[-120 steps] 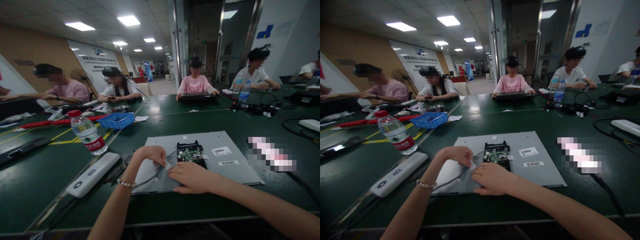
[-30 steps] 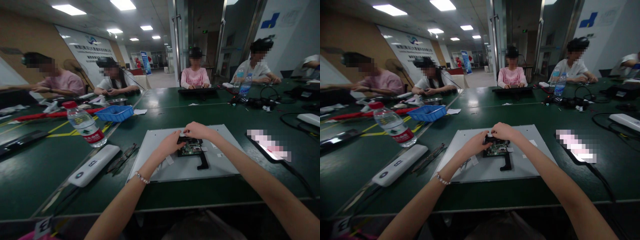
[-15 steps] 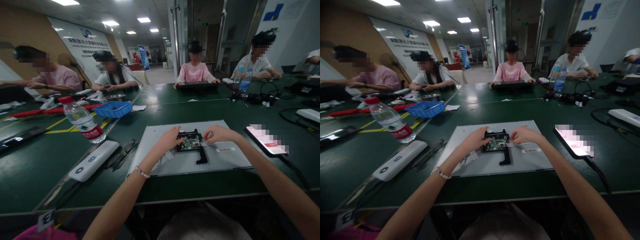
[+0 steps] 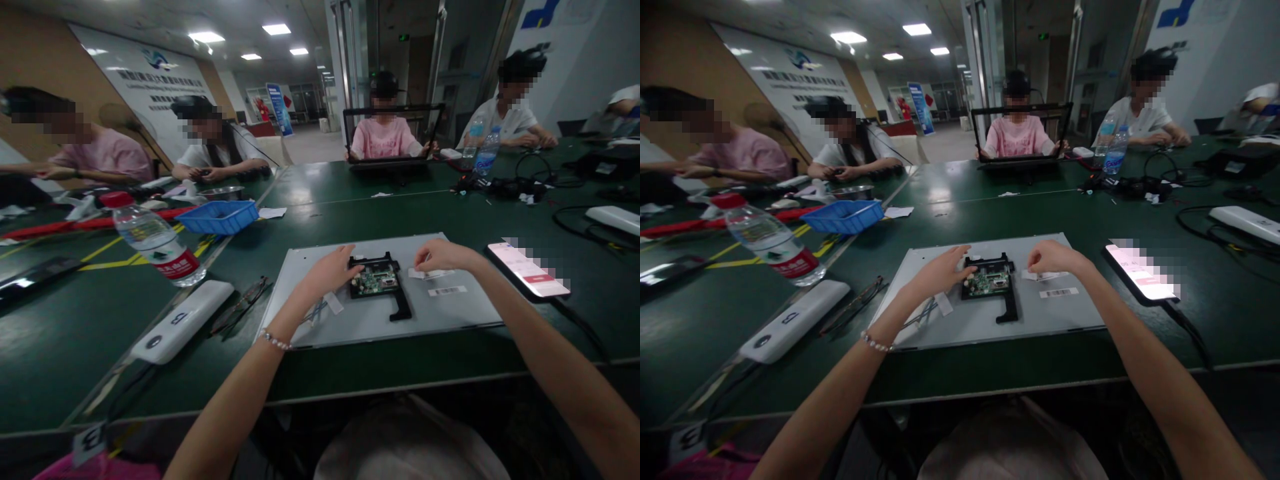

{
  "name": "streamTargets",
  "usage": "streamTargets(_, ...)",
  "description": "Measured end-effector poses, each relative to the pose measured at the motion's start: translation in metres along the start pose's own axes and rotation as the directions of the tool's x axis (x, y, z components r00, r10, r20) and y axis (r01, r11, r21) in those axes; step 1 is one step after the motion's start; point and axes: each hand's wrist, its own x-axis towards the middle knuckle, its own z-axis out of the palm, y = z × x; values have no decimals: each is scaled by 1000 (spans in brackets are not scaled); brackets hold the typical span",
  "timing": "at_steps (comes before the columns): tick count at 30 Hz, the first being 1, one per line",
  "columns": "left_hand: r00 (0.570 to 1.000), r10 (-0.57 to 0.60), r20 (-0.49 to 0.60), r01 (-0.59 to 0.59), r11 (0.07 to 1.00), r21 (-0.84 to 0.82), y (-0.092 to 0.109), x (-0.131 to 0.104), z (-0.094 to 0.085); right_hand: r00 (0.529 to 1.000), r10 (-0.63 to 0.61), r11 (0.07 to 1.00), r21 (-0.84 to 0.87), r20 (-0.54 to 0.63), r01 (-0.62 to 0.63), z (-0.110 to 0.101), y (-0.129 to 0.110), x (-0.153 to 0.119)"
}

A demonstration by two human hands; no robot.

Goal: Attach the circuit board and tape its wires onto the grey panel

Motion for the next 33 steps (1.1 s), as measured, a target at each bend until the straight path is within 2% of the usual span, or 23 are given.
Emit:
streamTargets(2, 999, -23, -35, 24, 1000, 8, -7, 1, -10, 997, 68, 997, -29, -34, -69, -6, 11, 0)
streamTargets(4, 998, -60, -25, 60, 998, 9, -17, 0, -20, 991, 116, 991, -64, -62, -120, -10, 19, -1)
streamTargets(8, 983, -143, 119, 145, 989, -8, -44, -4, -34, 976, 168, 977, -105, -136, -183, -11, 23, -2)
streamTargets(10, 962, -104, 254, 117, 993, -37, -57, -8, -38, 964, 181, 973, -109, -194, -204, -10, 20, -2)
streamTargets(13, 906, 20, 422, 24, 995, -98, -68, -12, -41, 943, 193, 968, -104, -270, -228, -6, 12, -2)
streamTargets(18, 855, 89, 510, -4, 986, -167, -66, -13, -47, 957, 151, 978, -105, -247, -181, 2, 6, 1)
streamTargets(19, 855, 91, 510, 3, 984, -180, -66, -13, -48, 960, 140, 979, -108, -242, -170, 3, 6, 2)
streamTargets(21, 881, 63, 468, 17, 986, -163, -68, -13, -50, 959, 131, 980, -111, -251, -163, 4, 6, 2)
streamTargets(24, 938, -45, 343, 52, 999, -11, -78, -13, -49, 950, 119, 982, -108, -288, -156, 4, 6, 2)
streamTargets(27, 956, -110, 272, 90, 992, 85, -89, -13, -45, 944, 76, 987, -112, -320, -118, 3, 3, 2)
streamTargets(30, 960, -148, 239, 120, 985, 127, -92, -13, -40, 936, -27, 990, -139, -351, -23, 5, -3, 6)
streamTargets(33, 982, -166, 87, 149, 973, 175, -81, -10, -35, 912, -186, 969, -224, -367, 107, 10, -15, 15)
